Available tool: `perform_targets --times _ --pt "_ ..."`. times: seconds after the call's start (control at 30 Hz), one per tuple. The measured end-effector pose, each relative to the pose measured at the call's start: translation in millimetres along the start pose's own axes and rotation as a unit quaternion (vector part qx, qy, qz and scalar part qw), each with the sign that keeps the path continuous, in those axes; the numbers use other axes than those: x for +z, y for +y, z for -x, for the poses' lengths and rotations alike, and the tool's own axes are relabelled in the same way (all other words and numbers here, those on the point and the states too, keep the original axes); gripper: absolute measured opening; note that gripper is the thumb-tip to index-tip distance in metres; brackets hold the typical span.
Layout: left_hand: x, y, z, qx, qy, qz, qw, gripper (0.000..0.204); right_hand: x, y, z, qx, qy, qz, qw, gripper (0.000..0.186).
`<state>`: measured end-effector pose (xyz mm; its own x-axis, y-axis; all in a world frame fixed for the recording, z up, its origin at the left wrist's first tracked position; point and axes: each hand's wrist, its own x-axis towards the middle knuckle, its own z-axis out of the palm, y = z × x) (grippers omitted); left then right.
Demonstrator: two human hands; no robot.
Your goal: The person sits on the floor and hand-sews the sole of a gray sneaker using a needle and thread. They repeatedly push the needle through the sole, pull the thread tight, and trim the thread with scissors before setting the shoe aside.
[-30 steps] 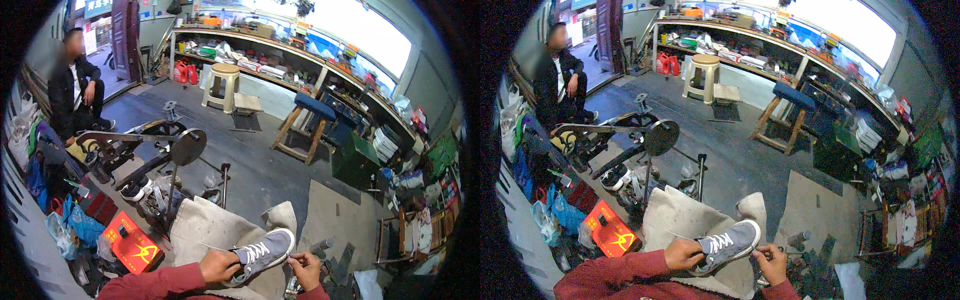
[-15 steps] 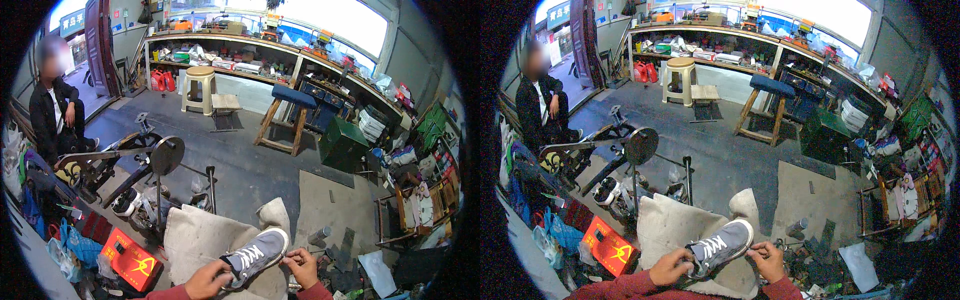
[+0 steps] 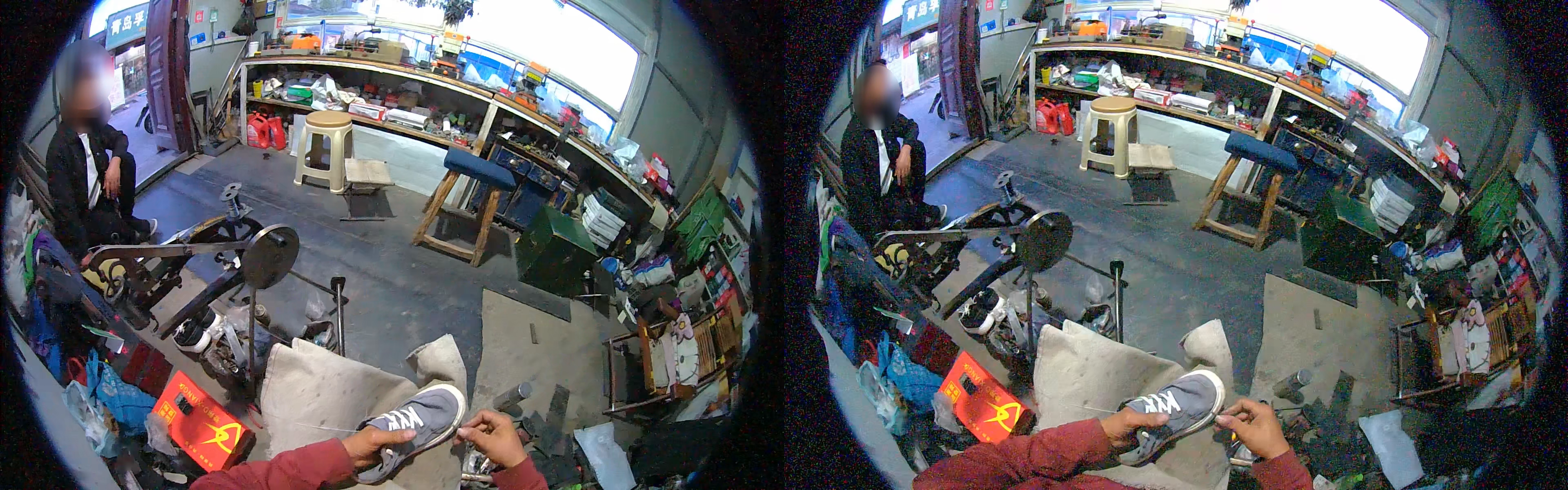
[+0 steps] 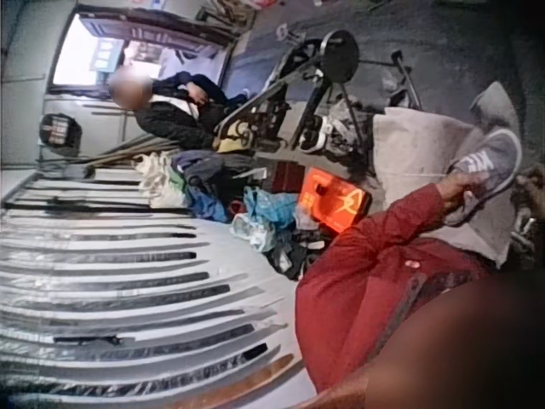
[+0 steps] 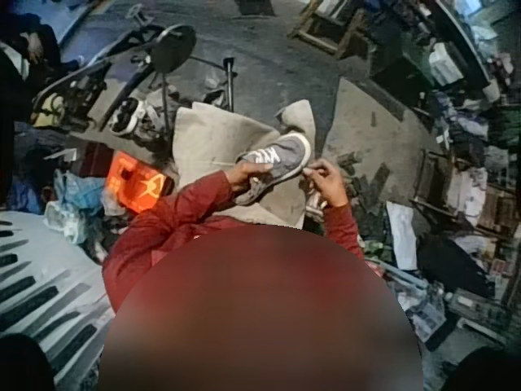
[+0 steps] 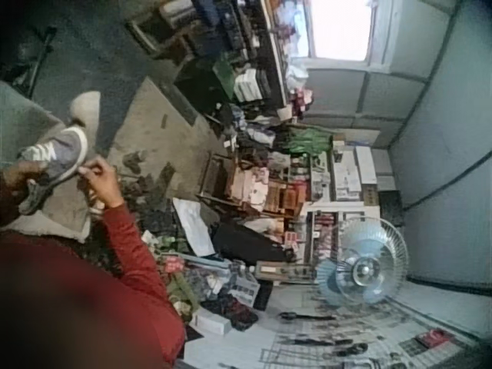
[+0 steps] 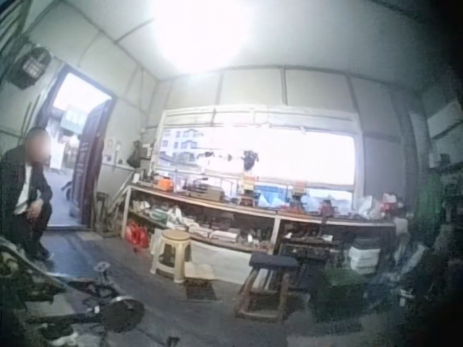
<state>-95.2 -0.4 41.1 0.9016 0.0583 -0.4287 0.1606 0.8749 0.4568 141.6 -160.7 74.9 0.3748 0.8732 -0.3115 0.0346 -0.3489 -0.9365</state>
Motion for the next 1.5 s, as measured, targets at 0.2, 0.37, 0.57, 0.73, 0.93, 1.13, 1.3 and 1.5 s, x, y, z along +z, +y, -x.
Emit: perform_targets --times 0.2,0.37,0.57,0.73,0.93,1.13,1.3,1.5 --pt "0.6 -4.2 -16.8 0.004 -0.04 -0.1 0.994 0.06 -19.7 -40.1 -24.7 0.052 -0.124 0.124 0.983 0.015" --pt "-14.4 -11.2 -36.1 0.015 -0.044 -0.234 0.971 0.061 -15.9 -50.8 -38.6 0.017 -0.159 0.227 0.961 0.017" --pt "-18.1 -2.3 -32.0 0.029 -0.045 -0.195 0.979 0.057 14.4 -23.6 -24.6 0.016 -0.003 0.078 0.997 0.016" --pt "-7.7 -4.0 -10.1 0.201 -0.006 -0.138 0.97 0.044 31.1 -35.4 -11.9 -0.094 0.064 0.346 0.931 0.023" --pt "-11.4 7.3 -5.6 0.176 0.069 -0.069 0.98 0.042 40.9 -45.8 -46.5 -0.159 0.026 0.366 0.917 0.035" --pt "-14.3 10.4 -8.1 0.174 0.058 -0.049 0.982 0.042 35.2 -27.0 -70.1 -0.155 0.069 0.398 0.902 0.048" --pt "-17.6 9.3 -8.2 0.159 0.117 -0.066 0.978 0.034 25.7 -5.6 -65.5 -0.079 0.121 0.469 0.871 0.075" --pt "-19.9 4.3 -11.2 0.199 0.132 -0.017 0.971 0.038 4.7 30.8 -29.2 -0.011 0.163 0.311 0.936 0.07"
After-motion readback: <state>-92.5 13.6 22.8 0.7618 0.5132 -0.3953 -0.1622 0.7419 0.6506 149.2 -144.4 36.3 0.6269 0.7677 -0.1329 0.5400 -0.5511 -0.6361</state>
